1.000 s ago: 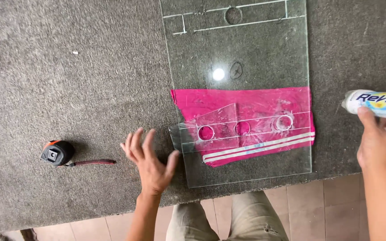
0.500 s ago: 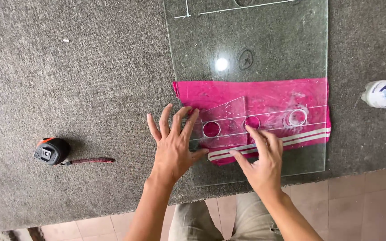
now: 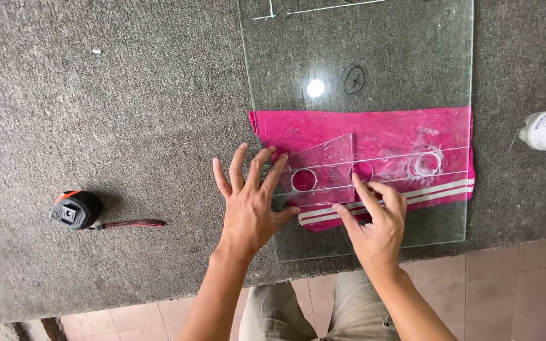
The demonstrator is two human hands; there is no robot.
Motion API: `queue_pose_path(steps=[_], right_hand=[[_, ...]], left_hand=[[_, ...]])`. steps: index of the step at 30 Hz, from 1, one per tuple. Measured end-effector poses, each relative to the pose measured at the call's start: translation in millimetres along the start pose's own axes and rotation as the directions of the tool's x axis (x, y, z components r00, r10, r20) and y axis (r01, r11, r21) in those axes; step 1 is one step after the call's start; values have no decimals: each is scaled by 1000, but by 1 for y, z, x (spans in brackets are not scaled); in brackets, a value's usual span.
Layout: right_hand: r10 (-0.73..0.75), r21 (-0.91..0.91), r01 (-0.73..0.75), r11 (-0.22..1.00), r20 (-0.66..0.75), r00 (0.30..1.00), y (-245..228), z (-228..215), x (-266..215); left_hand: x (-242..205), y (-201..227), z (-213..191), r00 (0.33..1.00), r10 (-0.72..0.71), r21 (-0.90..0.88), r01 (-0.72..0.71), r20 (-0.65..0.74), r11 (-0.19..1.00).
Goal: Drilling a hole in a glass pane using a power drill and lubricant
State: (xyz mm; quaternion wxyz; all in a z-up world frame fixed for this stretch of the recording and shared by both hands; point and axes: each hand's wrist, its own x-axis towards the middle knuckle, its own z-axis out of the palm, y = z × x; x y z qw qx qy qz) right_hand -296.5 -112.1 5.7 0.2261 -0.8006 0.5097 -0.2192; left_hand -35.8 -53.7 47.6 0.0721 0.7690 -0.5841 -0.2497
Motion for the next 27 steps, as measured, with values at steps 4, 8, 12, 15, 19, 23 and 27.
queue_pose_path(steps=[4, 8, 12, 15, 19, 23, 27], right_hand=[[-1, -11, 1, 1000, 2, 1000, 2, 1, -2], [10, -10, -10, 1000, -1, 1000, 3, 2, -2], [6, -20, -6, 1000, 0, 1000, 2, 2, -2], [7, -32, -7, 999, 1, 1000, 1, 2, -2], [0, 5, 0, 1000, 13, 1000, -5, -12, -3], [35, 118, -48, 992, 111, 993, -2, -46, -11], [192, 175, -193, 965, 25, 981, 32, -82, -30]], left_hand=[[0, 0, 0, 1000, 6, -2, -6, -9, 1000], [-1, -1, 0, 1000, 7, 0, -7, -12, 1000], [-2, -1, 5, 999, 14, 10, -14, -31, 1000], [-6, 4, 8, 996, 32, 46, -28, -81, 999], [-5, 10, 7, 994, 73, 74, -67, -76, 995], [-4, 11, 14, 977, 154, 204, -122, -148, 971], [-2, 13, -2, 969, 175, 256, -127, -177, 958]])
